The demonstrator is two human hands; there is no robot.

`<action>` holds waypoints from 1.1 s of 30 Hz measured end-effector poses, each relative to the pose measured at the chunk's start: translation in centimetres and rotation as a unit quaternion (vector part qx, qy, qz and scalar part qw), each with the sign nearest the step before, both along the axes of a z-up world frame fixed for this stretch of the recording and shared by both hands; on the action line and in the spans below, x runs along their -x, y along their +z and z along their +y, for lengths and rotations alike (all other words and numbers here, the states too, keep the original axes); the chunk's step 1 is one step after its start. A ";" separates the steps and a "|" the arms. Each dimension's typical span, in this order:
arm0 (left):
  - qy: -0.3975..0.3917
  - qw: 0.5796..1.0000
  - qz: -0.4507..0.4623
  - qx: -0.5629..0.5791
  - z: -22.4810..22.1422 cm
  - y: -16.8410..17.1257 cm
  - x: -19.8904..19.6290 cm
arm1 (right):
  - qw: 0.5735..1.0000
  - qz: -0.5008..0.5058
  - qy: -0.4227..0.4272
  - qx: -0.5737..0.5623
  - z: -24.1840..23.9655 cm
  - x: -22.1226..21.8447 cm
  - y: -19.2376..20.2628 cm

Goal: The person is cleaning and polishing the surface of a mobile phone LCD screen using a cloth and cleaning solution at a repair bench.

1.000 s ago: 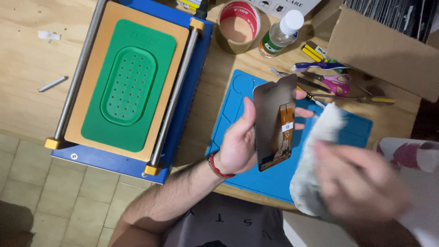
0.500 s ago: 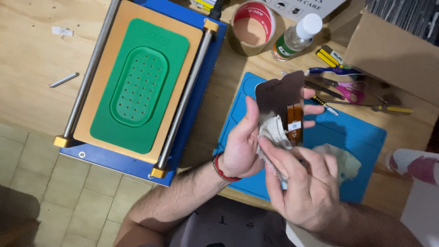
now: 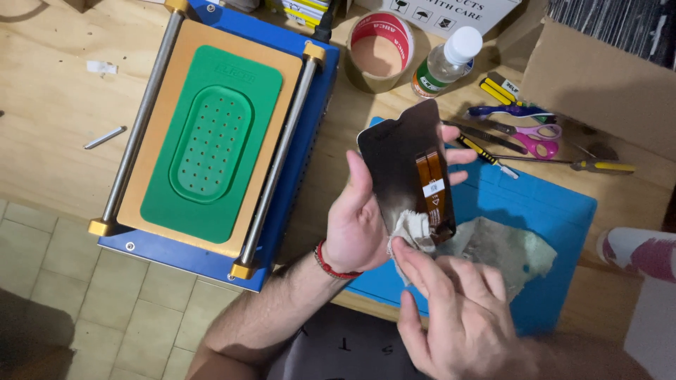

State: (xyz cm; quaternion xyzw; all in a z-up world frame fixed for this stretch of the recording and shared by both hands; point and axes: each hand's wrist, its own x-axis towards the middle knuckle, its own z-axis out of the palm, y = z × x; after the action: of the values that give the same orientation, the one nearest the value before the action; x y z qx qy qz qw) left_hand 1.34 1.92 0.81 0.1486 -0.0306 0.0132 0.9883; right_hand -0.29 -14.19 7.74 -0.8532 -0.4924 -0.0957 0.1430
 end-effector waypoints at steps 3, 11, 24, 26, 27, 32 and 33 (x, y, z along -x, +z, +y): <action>-0.009 1.000 -0.011 -0.009 -1.0 0.2 0.2 | 0.999 -0.028 -0.017 -0.011 0.2 -0.3 -0.7; 0.017 1.000 -0.011 -0.011 -0.2 0.3 0.2 | 0.990 -0.137 0.023 -0.004 -1.1 -0.3 -0.7; -0.040 0.993 0.013 0.109 0.8 0.1 -0.2 | 0.880 0.453 0.128 0.060 -6.6 -3.0 -0.8; -0.048 0.989 -0.028 0.133 0.2 -0.6 -0.1 | 0.961 0.274 -0.025 -0.013 -6.6 -3.3 -1.1; -0.030 0.996 0.002 0.084 -0.4 -0.4 -0.2 | 0.971 0.220 -0.080 -0.042 -6.1 -3.7 -1.0; 0.017 0.998 0.005 -0.057 -4.4 -2.0 0.0 | 0.952 0.273 -0.136 -0.029 -6.7 -4.7 -4.5; 0.048 0.986 -0.009 -0.158 -4.5 -1.7 0.0 | 0.957 0.263 -0.116 -0.052 -6.6 -4.7 -4.5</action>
State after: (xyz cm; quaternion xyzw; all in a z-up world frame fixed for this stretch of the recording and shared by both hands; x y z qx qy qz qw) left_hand 1.30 -2.58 -0.89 0.3037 -0.0345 0.0574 0.9504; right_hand 4.40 -20.75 3.22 -0.8908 -0.3299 0.0905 0.2992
